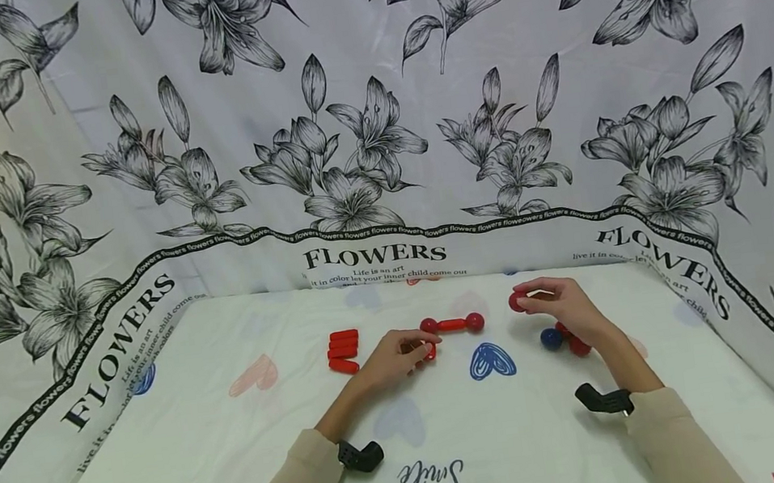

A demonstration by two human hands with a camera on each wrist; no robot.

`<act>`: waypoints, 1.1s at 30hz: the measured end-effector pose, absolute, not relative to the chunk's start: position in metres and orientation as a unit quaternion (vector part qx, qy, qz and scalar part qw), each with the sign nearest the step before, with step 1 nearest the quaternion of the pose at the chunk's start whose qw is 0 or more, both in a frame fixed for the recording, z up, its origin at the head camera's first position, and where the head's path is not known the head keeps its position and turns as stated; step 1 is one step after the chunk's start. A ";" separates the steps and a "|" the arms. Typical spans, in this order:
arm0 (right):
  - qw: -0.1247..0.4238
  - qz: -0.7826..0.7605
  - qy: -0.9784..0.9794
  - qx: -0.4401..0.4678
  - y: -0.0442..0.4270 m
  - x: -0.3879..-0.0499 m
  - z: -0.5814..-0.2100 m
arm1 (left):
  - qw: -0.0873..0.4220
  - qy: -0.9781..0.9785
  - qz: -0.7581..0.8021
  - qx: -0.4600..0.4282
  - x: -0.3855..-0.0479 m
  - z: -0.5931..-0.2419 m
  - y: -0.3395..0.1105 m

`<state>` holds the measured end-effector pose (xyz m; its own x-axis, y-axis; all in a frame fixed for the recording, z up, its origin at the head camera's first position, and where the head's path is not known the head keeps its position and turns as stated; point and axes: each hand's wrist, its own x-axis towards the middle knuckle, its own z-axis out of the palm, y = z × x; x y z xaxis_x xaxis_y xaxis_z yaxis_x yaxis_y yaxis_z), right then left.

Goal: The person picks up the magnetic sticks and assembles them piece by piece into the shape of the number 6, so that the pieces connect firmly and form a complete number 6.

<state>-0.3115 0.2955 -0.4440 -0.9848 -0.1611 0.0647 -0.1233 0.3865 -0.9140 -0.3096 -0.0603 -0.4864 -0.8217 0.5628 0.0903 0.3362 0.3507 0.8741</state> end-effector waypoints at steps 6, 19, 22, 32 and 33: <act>0.030 -0.553 0.826 -0.104 0.285 -0.310 -0.448 | 0.122 0.808 0.504 0.281 -0.311 -0.486 -0.060; 0.070 -0.557 0.818 -0.130 0.260 -0.307 -0.452 | 0.143 0.804 0.503 0.282 -0.318 -0.486 -0.058; 0.072 -0.551 0.821 -0.133 0.251 -0.307 -0.454 | 0.137 0.804 0.508 0.277 -0.317 -0.486 -0.057; 0.089 -0.558 0.813 -0.139 0.215 -0.299 -0.465 | 0.121 0.810 0.516 0.252 -0.315 -0.488 -0.056; 0.090 -0.558 0.813 -0.141 0.212 -0.298 -0.466 | 0.120 0.810 0.515 0.253 -0.315 -0.488 -0.056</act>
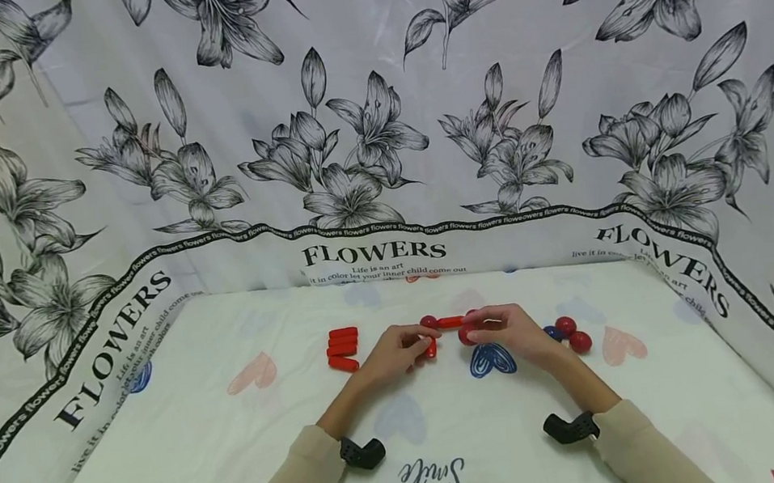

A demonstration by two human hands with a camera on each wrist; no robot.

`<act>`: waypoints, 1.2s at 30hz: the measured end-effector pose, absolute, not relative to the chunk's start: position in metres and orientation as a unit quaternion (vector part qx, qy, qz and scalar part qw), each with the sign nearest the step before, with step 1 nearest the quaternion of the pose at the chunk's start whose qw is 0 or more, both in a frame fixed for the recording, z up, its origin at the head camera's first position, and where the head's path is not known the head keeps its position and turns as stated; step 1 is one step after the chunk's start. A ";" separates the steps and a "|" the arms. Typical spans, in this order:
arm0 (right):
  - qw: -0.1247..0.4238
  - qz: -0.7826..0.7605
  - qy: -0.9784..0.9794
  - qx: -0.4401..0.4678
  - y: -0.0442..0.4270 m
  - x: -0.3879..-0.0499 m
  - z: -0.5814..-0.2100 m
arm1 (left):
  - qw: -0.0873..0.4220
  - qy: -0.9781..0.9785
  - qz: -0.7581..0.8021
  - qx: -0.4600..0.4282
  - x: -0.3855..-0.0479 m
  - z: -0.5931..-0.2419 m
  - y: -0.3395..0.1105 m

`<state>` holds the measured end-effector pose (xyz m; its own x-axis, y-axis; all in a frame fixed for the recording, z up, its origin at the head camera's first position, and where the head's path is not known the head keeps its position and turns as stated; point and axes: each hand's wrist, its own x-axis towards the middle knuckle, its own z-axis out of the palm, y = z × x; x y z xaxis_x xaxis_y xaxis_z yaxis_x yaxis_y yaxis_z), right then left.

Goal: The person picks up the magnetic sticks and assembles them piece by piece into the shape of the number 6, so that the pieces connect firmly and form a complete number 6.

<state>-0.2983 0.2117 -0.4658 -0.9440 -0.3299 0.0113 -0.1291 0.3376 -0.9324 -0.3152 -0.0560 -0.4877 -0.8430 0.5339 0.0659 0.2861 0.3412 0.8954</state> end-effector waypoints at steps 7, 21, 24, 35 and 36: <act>0.095 -0.567 0.801 -0.164 0.189 -0.296 -0.482 | 0.119 0.815 0.508 0.254 -0.314 -0.487 -0.058; 0.080 -0.560 0.802 -0.194 0.170 -0.284 -0.492 | 0.119 0.809 0.513 0.261 -0.316 -0.487 -0.057; 0.078 -0.564 0.800 -0.189 0.164 -0.280 -0.492 | 0.121 0.808 0.513 0.262 -0.317 -0.488 -0.058; 0.068 -0.557 0.807 -0.181 0.148 -0.258 -0.468 | 0.110 0.821 0.498 0.255 -0.315 -0.488 -0.057; 0.071 -0.558 0.806 -0.182 0.148 -0.257 -0.467 | 0.109 0.822 0.498 0.254 -0.314 -0.487 -0.057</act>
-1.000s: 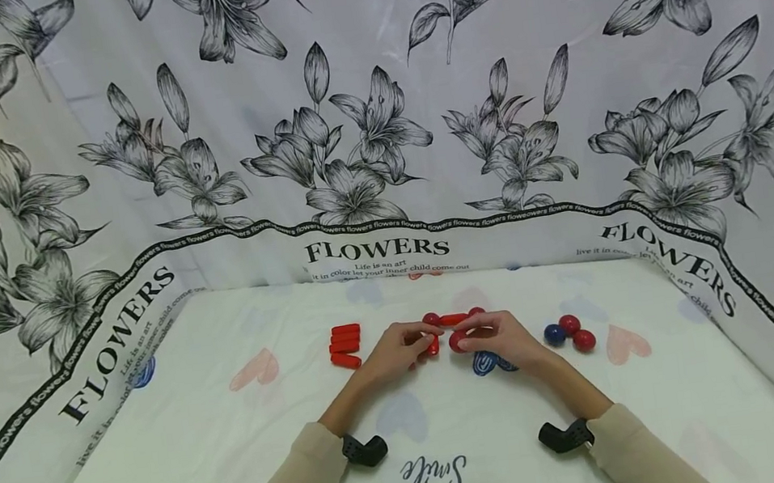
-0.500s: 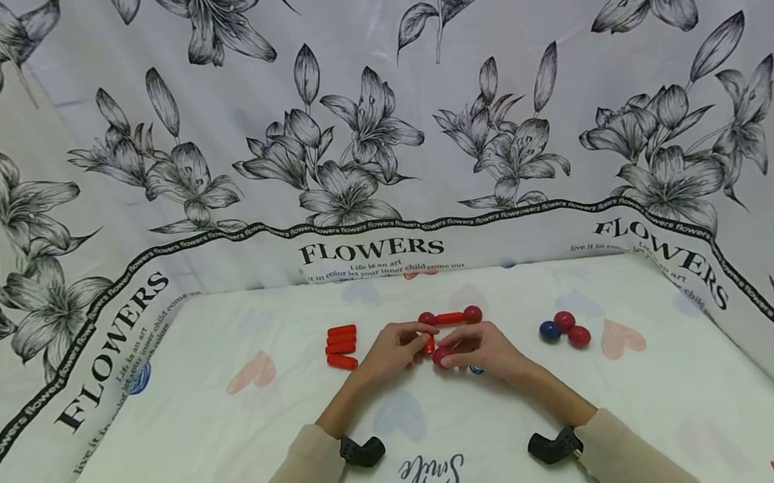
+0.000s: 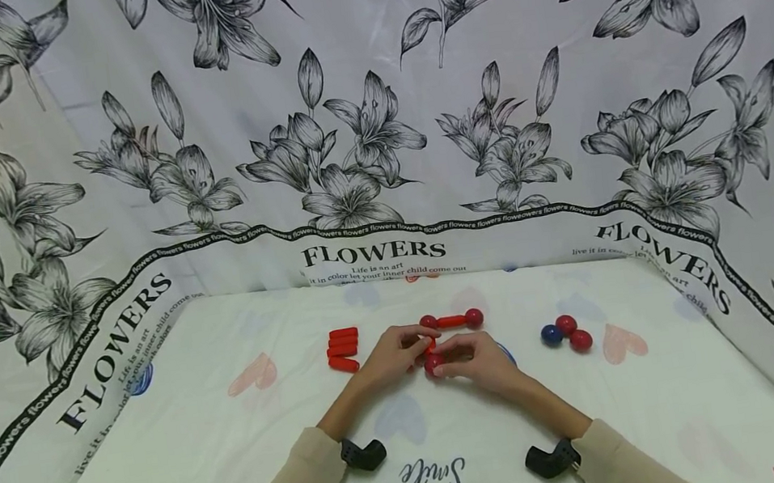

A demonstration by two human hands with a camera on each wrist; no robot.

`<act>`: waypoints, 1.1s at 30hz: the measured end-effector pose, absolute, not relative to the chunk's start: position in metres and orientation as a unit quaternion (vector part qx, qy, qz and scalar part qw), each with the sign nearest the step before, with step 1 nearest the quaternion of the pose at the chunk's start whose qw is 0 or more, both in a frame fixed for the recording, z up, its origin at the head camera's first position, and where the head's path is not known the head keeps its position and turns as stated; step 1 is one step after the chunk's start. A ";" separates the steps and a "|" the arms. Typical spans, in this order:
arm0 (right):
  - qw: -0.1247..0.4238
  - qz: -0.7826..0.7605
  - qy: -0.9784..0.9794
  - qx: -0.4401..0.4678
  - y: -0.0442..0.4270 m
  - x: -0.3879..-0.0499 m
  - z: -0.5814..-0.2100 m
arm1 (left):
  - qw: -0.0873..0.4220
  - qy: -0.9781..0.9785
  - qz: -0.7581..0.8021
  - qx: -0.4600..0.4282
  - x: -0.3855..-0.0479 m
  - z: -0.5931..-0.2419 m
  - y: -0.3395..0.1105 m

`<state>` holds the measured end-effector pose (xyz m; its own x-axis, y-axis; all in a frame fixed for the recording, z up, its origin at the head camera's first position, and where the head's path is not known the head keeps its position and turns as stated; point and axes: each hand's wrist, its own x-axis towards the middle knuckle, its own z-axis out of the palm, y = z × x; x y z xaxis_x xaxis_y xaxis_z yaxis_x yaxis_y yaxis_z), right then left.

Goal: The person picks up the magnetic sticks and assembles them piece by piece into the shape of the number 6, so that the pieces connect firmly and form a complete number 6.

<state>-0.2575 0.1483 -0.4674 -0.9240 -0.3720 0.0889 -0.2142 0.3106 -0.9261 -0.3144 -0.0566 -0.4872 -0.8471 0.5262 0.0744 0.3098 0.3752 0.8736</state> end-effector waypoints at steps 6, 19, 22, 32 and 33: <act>0.084 -0.559 0.805 -0.179 0.149 -0.258 -0.469 | 0.105 0.822 0.497 0.256 -0.313 -0.487 -0.057; 0.074 -0.557 0.808 -0.176 0.151 -0.269 -0.485 | 0.100 0.823 0.496 0.259 -0.313 -0.487 -0.059; 0.074 -0.556 0.803 -0.200 0.156 -0.278 -0.497 | 0.099 0.824 0.494 0.259 -0.312 -0.489 -0.059; -0.104 -0.494 0.856 -0.109 0.186 -0.312 -0.482 | 0.094 0.829 0.496 0.240 -0.315 -0.490 -0.056; -0.107 -0.487 0.860 -0.108 0.187 -0.316 -0.483 | 0.093 0.830 0.495 0.239 -0.314 -0.490 -0.056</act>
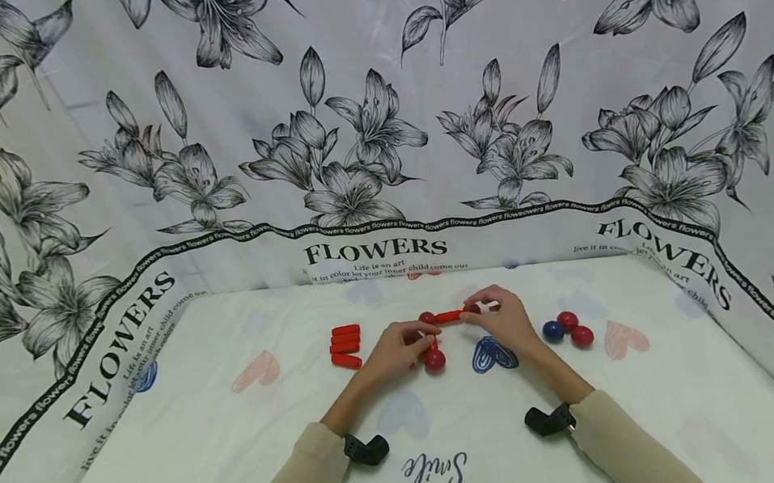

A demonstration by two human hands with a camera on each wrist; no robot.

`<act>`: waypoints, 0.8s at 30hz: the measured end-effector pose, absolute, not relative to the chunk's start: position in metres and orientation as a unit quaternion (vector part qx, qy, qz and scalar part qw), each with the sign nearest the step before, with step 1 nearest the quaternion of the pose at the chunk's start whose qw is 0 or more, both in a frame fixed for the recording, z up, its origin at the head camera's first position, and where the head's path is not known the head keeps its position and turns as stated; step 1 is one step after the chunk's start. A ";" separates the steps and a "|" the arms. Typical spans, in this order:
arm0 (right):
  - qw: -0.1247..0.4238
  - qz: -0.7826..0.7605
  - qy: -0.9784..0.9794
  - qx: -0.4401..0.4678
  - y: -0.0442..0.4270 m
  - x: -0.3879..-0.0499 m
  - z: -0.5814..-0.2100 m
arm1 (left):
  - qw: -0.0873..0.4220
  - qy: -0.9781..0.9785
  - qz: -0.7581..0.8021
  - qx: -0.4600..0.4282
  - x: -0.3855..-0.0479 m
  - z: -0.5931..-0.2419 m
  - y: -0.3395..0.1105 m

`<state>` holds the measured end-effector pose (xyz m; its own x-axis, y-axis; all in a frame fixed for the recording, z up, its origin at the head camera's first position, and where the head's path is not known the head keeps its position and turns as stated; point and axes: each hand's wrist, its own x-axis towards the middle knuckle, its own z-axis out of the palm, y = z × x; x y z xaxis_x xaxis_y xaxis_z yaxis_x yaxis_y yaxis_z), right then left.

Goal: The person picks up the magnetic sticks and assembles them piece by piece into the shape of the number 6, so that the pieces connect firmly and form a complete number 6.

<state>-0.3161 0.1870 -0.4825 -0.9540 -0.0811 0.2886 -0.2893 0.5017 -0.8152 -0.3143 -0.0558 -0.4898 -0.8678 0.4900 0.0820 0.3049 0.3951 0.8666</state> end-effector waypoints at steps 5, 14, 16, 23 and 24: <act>0.061 0.454 -0.880 0.127 0.187 -0.331 -0.494 | 0.100 0.830 0.495 0.237 -0.314 -0.491 -0.056; 0.092 0.446 -0.880 0.134 0.180 -0.333 -0.503 | 0.091 0.831 0.497 0.233 -0.312 -0.493 -0.059; 0.088 0.443 -0.882 0.131 0.180 -0.333 -0.504 | 0.093 0.830 0.497 0.235 -0.312 -0.494 -0.060; 0.089 0.439 -0.885 0.122 0.184 -0.332 -0.502 | 0.089 0.835 0.484 0.245 -0.313 -0.489 -0.056; 0.090 0.442 -0.884 0.124 0.185 -0.332 -0.501 | 0.089 0.836 0.483 0.246 -0.313 -0.488 -0.055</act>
<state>-0.3322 0.1846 -0.5008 -0.9531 -0.1388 0.2689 -0.2984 0.5785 -0.7591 -0.3128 -0.0548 -0.4877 -0.8629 0.4976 0.0886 0.3255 0.4131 0.8506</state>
